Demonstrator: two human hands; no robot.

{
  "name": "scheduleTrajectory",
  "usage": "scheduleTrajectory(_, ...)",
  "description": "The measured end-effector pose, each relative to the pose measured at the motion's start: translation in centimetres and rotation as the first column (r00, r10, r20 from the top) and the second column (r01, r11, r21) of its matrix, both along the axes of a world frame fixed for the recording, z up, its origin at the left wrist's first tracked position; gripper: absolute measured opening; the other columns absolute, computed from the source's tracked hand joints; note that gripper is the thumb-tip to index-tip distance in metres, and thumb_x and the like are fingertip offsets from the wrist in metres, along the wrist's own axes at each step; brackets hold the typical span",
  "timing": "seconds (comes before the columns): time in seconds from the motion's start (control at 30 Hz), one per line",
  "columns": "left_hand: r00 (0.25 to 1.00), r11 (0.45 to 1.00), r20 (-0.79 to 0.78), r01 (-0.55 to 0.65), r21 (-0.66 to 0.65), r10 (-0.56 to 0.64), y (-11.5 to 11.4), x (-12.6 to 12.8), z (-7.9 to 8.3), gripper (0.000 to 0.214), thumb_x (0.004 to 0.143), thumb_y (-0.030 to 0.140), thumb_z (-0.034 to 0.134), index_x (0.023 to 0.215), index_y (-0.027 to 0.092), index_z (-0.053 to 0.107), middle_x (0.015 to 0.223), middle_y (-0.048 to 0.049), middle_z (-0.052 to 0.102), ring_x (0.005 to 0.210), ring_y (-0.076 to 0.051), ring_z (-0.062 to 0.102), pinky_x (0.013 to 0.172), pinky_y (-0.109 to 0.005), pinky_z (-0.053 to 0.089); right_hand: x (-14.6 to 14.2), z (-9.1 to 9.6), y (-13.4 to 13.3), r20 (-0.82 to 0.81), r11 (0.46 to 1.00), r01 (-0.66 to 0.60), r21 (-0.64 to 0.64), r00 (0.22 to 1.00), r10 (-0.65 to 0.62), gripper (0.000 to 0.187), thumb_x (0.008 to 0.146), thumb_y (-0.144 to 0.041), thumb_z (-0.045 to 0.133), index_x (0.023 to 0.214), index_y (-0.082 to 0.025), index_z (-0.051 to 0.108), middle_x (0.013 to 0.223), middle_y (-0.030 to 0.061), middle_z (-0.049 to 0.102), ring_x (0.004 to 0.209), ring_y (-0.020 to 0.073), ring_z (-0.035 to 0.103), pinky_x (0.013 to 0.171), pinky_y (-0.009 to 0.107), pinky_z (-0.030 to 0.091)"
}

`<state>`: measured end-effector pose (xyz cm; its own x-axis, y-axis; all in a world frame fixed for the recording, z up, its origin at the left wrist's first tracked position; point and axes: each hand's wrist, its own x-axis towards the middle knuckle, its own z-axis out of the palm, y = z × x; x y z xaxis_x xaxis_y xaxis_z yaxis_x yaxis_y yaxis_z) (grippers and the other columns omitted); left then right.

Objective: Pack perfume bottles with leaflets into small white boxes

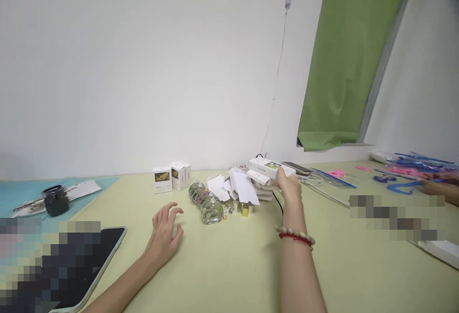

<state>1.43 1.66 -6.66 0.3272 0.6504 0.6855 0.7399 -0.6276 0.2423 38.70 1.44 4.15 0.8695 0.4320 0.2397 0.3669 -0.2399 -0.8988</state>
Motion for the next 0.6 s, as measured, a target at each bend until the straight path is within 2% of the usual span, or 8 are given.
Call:
scheduleTrajectory(0.07, 1.000, 1.000, 0.003, 0.002, -0.001, -0.002, -0.1, 0.0, 0.1, 0.029, 0.076, 0.015, 0.040, 0.103, 0.023, 0.047, 0.118, -0.0093, 0.046, 0.113, -0.024, 0.042, 0.091, -0.044, 0.034, -0.1, 0.3, -0.3, -0.105, 0.998, 0.050, -0.047, 0.993, -0.055, 0.055, 0.074, -0.054, 0.042, 0.113, -0.015, 0.047, 0.100, 0.0177, 0.055, 0.094, 0.0301, 0.056, 0.075, 0.043, 0.047)
scheduleTrajectory(0.13, 1.000, 1.000, 0.008, 0.002, 0.004, -0.002, -0.2, 0.0, 0.2, 0.029, 0.076, 0.014, 0.040, 0.103, 0.023, 0.047, 0.117, -0.0094, 0.046, 0.112, -0.024, 0.042, 0.091, -0.044, 0.034, -0.4, 1.0, -0.7, -0.148, 0.990, 0.137, -0.034, 0.979, -0.141, 0.065, 0.072, -0.055, 0.043, 0.121, -0.012, 0.040, 0.117, 0.0225, 0.044, 0.102, 0.0331, 0.052, 0.081, 0.046, 0.044)
scheduleTrajectory(0.2, 1.000, 1.000, 0.009, 0.002, 0.006, -0.002, -0.4, 0.1, 0.3, 0.029, 0.076, 0.013, 0.040, 0.102, 0.023, 0.046, 0.117, -0.0094, 0.045, 0.112, -0.024, 0.042, 0.091, -0.043, 0.034, -0.8, 2.1, -1.0, -0.112, 0.967, 0.244, 0.071, 0.965, -0.235, 0.069, 0.072, -0.053, 0.045, 0.126, -0.012, 0.033, 0.125, 0.0234, 0.034, 0.107, 0.0349, 0.050, 0.086, 0.049, 0.041)
scheduleTrajectory(0.3, 1.000, 1.000, -0.009, 0.017, -0.009, -0.018, -0.6, 0.1, 0.5, 0.028, 0.077, 0.012, 0.038, 0.101, 0.023, 0.045, 0.117, -0.0089, 0.044, 0.114, -0.023, 0.040, 0.092, -0.043, 0.033, -1.8, 4.0, -1.4, 0.004, 0.909, 0.323, 0.262, 0.942, -0.335, 0.060, 0.072, -0.046, 0.047, 0.125, -0.021, 0.034, 0.125, 0.0173, 0.034, 0.106, 0.0329, 0.050, 0.088, 0.047, 0.039)
scheduleTrajectory(0.37, 0.999, 0.999, -0.019, 0.028, -0.017, -0.028, -0.6, 0.1, 0.5, 0.028, 0.077, 0.011, 0.038, 0.100, 0.023, 0.045, 0.118, -0.0087, 0.043, 0.115, -0.023, 0.039, 0.092, -0.043, 0.032, -2.5, 4.8, -1.3, 0.065, 0.913, 0.282, 0.294, 0.947, -0.313, 0.053, 0.071, -0.042, 0.050, 0.120, -0.024, 0.039, 0.123, 0.0153, 0.035, 0.109, 0.0320, 0.046, 0.089, 0.045, 0.038)
scheduleTrajectory(0.5, 0.999, 0.999, -0.024, 0.039, -0.018, -0.039, -0.7, 0.1, 0.6, 0.027, 0.076, 0.009, 0.038, 0.099, 0.023, 0.045, 0.117, -0.0082, 0.043, 0.114, -0.023, 0.039, 0.092, -0.042, 0.033, -4.3, 5.1, -0.5, 0.127, 0.975, 0.090, 0.205, 0.985, -0.118, 0.046, 0.067, -0.041, 0.052, 0.108, -0.021, 0.049, 0.114, 0.0131, 0.039, 0.114, 0.0323, 0.037, 0.093, 0.045, 0.032)
scheduleTrajectory(0.6, 0.999, 0.999, -0.027, 0.043, -0.024, -0.044, -0.7, 0.1, 0.7, 0.026, 0.076, 0.009, 0.039, 0.097, 0.023, 0.046, 0.116, -0.0074, 0.044, 0.114, -0.022, 0.040, 0.092, -0.042, 0.033, -5.5, 5.3, -0.2, 0.171, 0.988, 0.033, 0.153, 0.984, -0.059, 0.042, 0.065, -0.040, 0.051, 0.103, -0.022, 0.054, 0.105, 0.0093, 0.045, 0.113, 0.0318, 0.035, 0.094, 0.049, 0.028)
